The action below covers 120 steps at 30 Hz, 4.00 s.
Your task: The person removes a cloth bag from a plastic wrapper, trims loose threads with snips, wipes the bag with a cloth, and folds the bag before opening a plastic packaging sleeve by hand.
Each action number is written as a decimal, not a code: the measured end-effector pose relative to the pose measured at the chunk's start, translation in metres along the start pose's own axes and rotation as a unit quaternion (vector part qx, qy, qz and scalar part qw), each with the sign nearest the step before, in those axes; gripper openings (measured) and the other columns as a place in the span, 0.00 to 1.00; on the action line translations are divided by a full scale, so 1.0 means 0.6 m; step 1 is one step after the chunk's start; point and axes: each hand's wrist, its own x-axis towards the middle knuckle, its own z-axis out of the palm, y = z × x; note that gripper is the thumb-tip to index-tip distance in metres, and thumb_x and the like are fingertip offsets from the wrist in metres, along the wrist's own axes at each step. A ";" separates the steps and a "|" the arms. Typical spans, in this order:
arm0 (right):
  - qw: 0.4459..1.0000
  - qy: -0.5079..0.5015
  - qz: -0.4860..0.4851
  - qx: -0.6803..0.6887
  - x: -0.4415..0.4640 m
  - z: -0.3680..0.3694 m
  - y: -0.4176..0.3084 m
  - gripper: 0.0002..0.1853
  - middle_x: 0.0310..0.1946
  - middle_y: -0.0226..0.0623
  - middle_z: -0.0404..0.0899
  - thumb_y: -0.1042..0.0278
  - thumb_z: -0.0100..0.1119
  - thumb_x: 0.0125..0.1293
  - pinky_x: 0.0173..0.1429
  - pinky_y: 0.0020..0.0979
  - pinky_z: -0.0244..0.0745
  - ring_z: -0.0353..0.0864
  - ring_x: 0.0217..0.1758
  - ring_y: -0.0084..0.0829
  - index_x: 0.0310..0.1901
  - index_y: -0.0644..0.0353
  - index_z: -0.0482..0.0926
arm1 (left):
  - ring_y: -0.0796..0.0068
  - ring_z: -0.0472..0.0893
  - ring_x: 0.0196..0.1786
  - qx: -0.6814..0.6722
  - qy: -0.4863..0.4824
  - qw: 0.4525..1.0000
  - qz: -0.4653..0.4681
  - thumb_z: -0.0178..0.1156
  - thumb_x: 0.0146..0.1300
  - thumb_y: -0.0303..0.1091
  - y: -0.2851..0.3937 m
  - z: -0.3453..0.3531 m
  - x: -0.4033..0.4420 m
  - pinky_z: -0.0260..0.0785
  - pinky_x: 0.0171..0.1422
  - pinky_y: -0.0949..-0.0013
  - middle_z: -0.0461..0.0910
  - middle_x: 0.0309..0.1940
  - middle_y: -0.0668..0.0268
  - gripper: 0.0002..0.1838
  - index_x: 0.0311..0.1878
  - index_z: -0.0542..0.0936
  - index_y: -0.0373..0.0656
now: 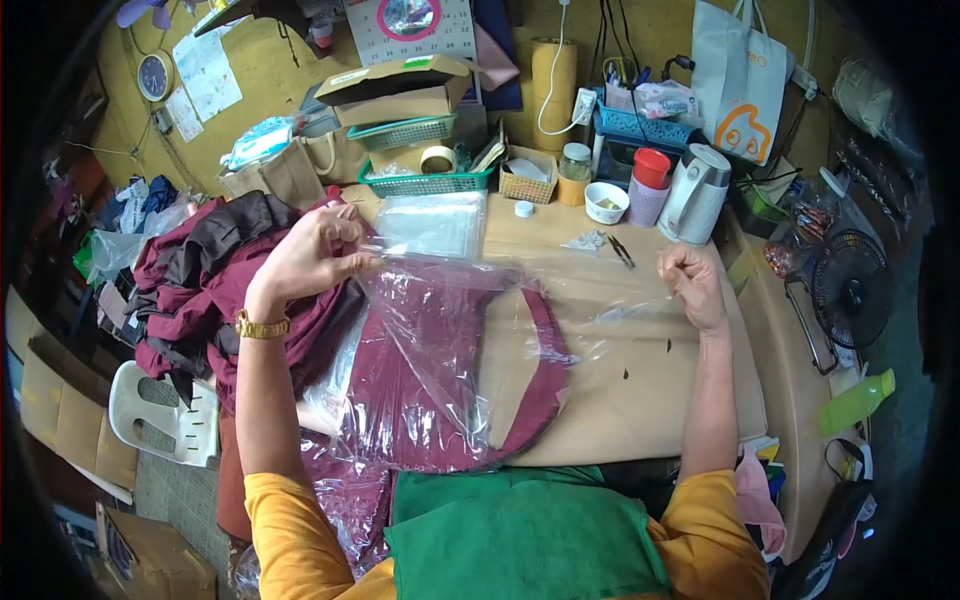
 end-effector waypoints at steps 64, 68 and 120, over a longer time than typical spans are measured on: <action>0.989 0.132 0.055 0.023 0.005 0.273 0.016 0.03 0.28 0.27 0.79 0.80 0.60 0.68 0.35 0.18 0.72 0.75 0.31 0.13 0.34 0.66 0.78 | 0.54 0.79 0.31 -0.199 0.084 0.974 -0.066 0.63 0.57 0.19 0.190 0.263 0.025 0.69 0.39 0.56 0.79 0.31 0.53 0.52 0.78 0.40 0.42; 0.983 0.152 0.036 -0.095 0.010 0.249 0.028 0.03 0.27 0.28 0.79 0.81 0.57 0.69 0.38 0.18 0.74 0.77 0.32 0.14 0.36 0.68 0.77 | 0.52 0.77 0.37 -0.231 0.136 0.962 -0.052 0.64 0.58 0.22 0.188 0.266 0.002 0.66 0.46 0.54 0.76 0.32 0.57 0.31 0.63 0.62 0.41; 0.983 -0.050 -0.051 -0.170 -0.030 0.281 -0.023 0.06 0.21 0.30 0.71 0.74 0.66 0.62 0.33 0.28 0.61 0.71 0.27 0.23 0.38 0.60 0.78 | 0.62 0.70 0.58 -0.313 0.210 0.916 -0.140 0.70 0.55 0.28 0.199 0.291 -0.059 0.59 0.66 0.55 0.73 0.50 0.56 0.06 0.32 0.82 0.39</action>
